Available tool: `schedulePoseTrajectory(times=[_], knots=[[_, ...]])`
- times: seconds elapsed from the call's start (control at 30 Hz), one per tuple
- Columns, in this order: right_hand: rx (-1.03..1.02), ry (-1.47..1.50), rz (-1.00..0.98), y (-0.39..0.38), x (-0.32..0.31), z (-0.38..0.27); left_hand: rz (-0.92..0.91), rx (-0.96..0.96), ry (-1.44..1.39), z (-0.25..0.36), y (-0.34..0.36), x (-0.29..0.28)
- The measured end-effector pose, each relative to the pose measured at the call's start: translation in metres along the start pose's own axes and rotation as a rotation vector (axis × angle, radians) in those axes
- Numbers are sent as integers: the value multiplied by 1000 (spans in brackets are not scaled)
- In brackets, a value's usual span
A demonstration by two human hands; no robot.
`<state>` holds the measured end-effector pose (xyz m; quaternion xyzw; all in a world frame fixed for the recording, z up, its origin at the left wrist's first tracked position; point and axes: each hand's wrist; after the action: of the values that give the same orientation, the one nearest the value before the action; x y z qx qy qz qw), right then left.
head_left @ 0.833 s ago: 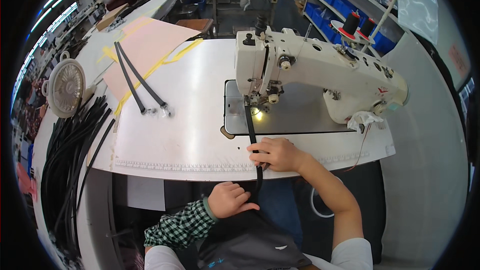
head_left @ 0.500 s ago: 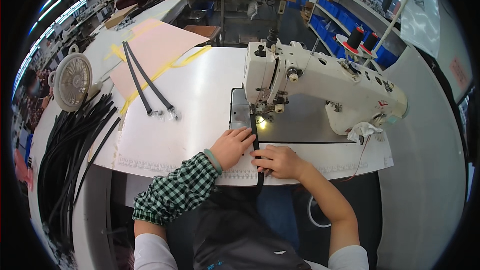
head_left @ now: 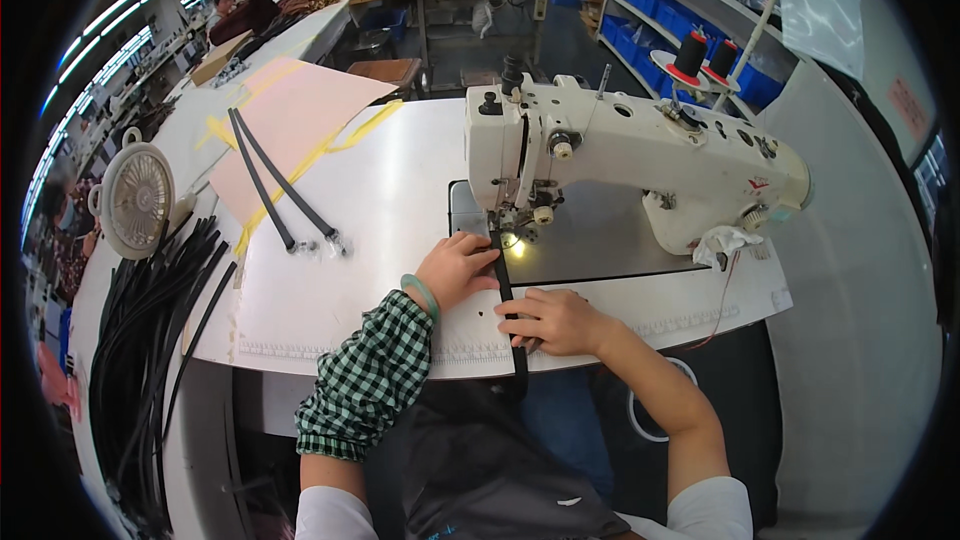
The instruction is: The person operates an industrial sewing machine to stitch long black straps. They repeatedly feed each strap through the machine, guide it under the needle, and remove the finished piece to place it aside. The process is repeated for multiple straps throughout the clip.
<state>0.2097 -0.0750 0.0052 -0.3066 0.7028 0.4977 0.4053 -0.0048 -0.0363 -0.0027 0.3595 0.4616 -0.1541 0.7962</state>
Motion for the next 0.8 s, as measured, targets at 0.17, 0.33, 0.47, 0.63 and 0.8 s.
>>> schedulePoseTrajectory(times=[0.17,0.33,0.47,0.63,0.8], knots=[[-38,-3,60,0,5,3,8,8,20,-1,-1,3],[-36,16,46,1,3,2,17,0,16,-2,-2,4],[-27,20,46,1,1,1,20,-8,5,0,-1,3],[7,13,-2,1,-3,-1,20,-5,5,-1,-1,5],[4,16,9,0,0,1,26,-2,24,0,-1,6]])
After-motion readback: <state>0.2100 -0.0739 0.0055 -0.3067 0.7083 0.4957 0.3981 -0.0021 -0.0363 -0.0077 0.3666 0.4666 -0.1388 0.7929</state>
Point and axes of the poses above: each hand's wrist, its own y-axis towards the middle knuckle, its own x-axis out of the palm, z = x × y
